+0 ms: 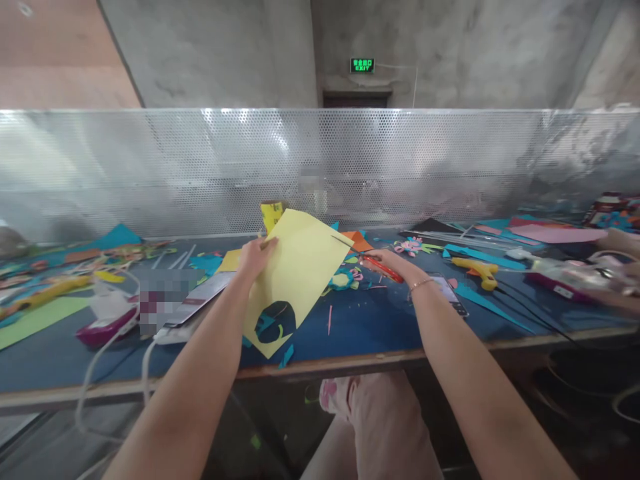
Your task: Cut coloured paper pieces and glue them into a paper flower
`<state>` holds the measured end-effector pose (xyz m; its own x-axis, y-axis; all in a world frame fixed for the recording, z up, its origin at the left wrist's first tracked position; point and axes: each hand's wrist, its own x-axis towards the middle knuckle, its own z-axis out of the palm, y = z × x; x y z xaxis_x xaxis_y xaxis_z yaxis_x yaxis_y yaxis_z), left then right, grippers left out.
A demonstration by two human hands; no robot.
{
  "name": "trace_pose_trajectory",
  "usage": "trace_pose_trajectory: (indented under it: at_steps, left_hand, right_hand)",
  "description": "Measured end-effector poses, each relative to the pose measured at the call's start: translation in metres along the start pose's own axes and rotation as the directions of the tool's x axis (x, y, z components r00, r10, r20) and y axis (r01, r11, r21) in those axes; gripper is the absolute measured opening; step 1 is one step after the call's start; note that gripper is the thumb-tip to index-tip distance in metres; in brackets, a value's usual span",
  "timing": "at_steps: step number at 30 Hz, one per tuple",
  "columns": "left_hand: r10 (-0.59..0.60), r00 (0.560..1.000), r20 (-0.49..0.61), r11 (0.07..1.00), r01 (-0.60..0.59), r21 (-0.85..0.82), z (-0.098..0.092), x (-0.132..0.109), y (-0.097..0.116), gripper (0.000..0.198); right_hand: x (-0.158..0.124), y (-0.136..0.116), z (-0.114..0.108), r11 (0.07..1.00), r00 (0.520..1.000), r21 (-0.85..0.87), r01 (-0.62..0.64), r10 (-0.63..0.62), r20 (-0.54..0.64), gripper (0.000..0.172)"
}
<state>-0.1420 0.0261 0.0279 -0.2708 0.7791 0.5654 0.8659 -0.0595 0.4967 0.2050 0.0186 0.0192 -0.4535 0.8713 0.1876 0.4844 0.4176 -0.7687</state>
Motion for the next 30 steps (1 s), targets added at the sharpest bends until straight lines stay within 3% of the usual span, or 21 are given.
trace_pose_trajectory:
  at_steps: [8, 14, 20, 26, 30]
  left_hand:
    - [-0.018, 0.999, 0.038, 1.0, 0.018, -0.005, -0.002, -0.002, 0.003, 0.051]
    - [0.011, 0.999, 0.054, 1.0, -0.01, -0.02, -0.002, -0.003, 0.005, 0.048]
    - [0.039, 0.997, 0.071, 0.999, -0.038, -0.016, -0.003, -0.006, 0.011, 0.046]
    - [0.03, 0.995, 0.09, 0.999, -0.028, -0.023, -0.006, -0.009, 0.015, 0.048]
    - [0.021, 0.997, 0.079, 0.999, -0.018, -0.035, -0.005, -0.008, 0.014, 0.048]
  right_hand:
    - [-0.007, -0.009, 0.001, 0.997, 0.996, -0.002, 0.071, -0.071, 0.059, 0.028]
    - [-0.012, -0.019, 0.003, 0.996, 0.997, 0.083, -0.037, 0.031, 0.068, 0.03]
    - [-0.013, -0.02, 0.005, 1.0, 0.997, 0.018, -0.01, 0.008, 0.082, 0.025]
    - [-0.014, -0.028, 0.005, 0.993, 0.993, 0.028, -0.115, 0.114, 0.032, 0.026]
    - [-0.015, -0.036, 0.004, 0.994, 0.994, -0.018, -0.105, 0.106, 0.01, 0.024]
